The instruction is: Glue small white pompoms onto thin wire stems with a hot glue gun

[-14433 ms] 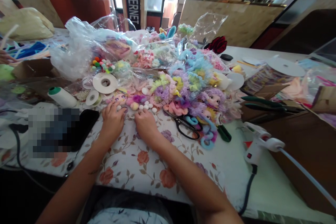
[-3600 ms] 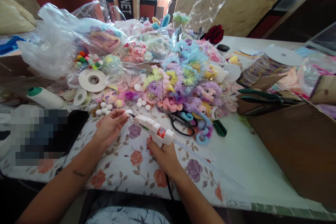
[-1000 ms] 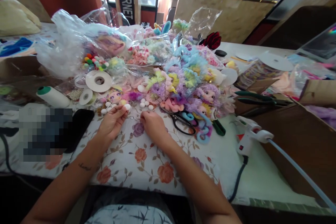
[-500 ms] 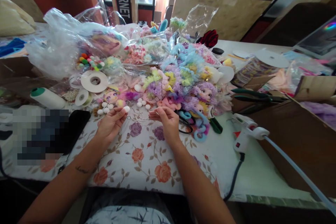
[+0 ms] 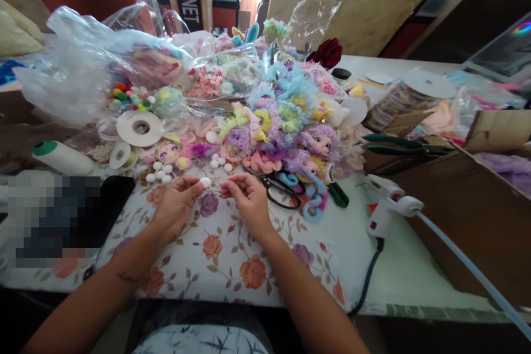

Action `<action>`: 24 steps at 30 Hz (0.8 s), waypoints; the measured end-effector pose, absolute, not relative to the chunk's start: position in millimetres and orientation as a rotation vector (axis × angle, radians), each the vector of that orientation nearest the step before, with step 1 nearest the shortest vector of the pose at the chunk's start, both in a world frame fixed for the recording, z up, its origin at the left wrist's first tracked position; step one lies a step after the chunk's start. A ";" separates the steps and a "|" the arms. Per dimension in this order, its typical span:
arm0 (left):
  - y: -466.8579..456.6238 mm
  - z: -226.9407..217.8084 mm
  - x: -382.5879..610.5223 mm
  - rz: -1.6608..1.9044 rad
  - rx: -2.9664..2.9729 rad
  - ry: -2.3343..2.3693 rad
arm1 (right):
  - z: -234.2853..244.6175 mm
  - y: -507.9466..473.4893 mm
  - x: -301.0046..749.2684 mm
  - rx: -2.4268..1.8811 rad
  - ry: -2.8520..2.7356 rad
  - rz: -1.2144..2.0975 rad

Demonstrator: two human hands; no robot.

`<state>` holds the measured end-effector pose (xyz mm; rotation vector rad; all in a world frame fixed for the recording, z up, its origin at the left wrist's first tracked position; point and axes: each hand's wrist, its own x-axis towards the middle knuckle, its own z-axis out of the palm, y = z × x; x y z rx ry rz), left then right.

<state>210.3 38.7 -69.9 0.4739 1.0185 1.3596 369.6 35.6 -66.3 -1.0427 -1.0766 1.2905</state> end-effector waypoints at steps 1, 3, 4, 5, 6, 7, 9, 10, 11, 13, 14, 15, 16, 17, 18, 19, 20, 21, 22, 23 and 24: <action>38.4 -69.4 210.8 1.355 0.480 1.022 | -66.2 34.9 368.9 -1.034 -1.074 1.305; 38.1 -68.6 211.3 1.346 0.493 1.031 | -66.5 34.0 367.7 -1.021 -1.045 1.335; 38.1 -68.4 211.4 1.342 0.498 1.035 | -66.9 33.7 367.4 -1.023 -1.029 1.348; 38.1 -68.3 211.4 1.340 0.499 1.037 | -67.5 33.6 367.4 -1.034 -1.019 1.359; 38.2 -68.3 211.3 1.339 0.500 1.038 | -68.2 33.6 367.7 -1.054 -1.023 1.365; 38.3 -68.4 211.3 1.339 0.502 1.038 | -69.1 33.8 368.2 -1.079 -1.042 1.362; 38.6 -68.8 211.1 1.346 0.506 1.038 | -70.6 34.3 369.6 -1.127 -1.106 1.330; 38.8 -69.1 211.1 1.351 0.508 1.038 | -71.1 34.6 370.2 -1.145 -1.139 1.303; 39.0 -69.5 211.0 1.356 0.509 1.037 | -71.4 34.8 370.6 -1.157 -1.168 1.275; 39.4 -70.6 210.9 1.362 0.510 1.032 | -71.4 34.7 370.9 -1.167 -1.220 1.228; 39.5 -71.2 210.8 1.363 0.512 1.028 | -71.1 34.3 370.7 -1.170 -1.248 1.210; 39.5 -71.9 210.7 1.362 0.515 1.023 | -70.6 33.6 370.3 -1.176 -1.281 1.190; 39.5 -72.6 210.6 1.360 0.520 1.018 | -70.2 32.6 369.8 -1.185 -1.316 1.158; 39.3 -73.3 210.5 1.357 0.525 1.013 | -69.7 31.4 369.0 -1.193 -1.352 1.112; 38.9 -73.9 210.4 1.352 0.532 1.010 | -69.2 30.0 368.1 -1.194 -1.386 1.055; 38.5 -74.3 210.3 1.347 0.540 1.010 | -68.8 28.5 367.1 -1.186 -1.413 0.992; 37.9 -74.6 210.2 1.341 0.549 1.011 | -68.3 26.8 365.9 -1.171 -1.433 0.932; 37.3 -74.7 210.2 1.335 0.561 1.014 | -67.8 25.1 364.7 -1.152 -1.448 0.879; 36.7 -74.7 210.2 1.330 0.576 1.017 | -67.3 23.5 363.4 -1.134 -1.458 0.836; 36.1 -74.5 210.3 1.326 0.594 1.021 | -66.8 22.0 362.1 -1.121 -1.467 0.802; 35.6 -74.1 210.5 1.323 0.614 1.024 | -66.4 20.7 360.8 -1.113 -1.476 0.776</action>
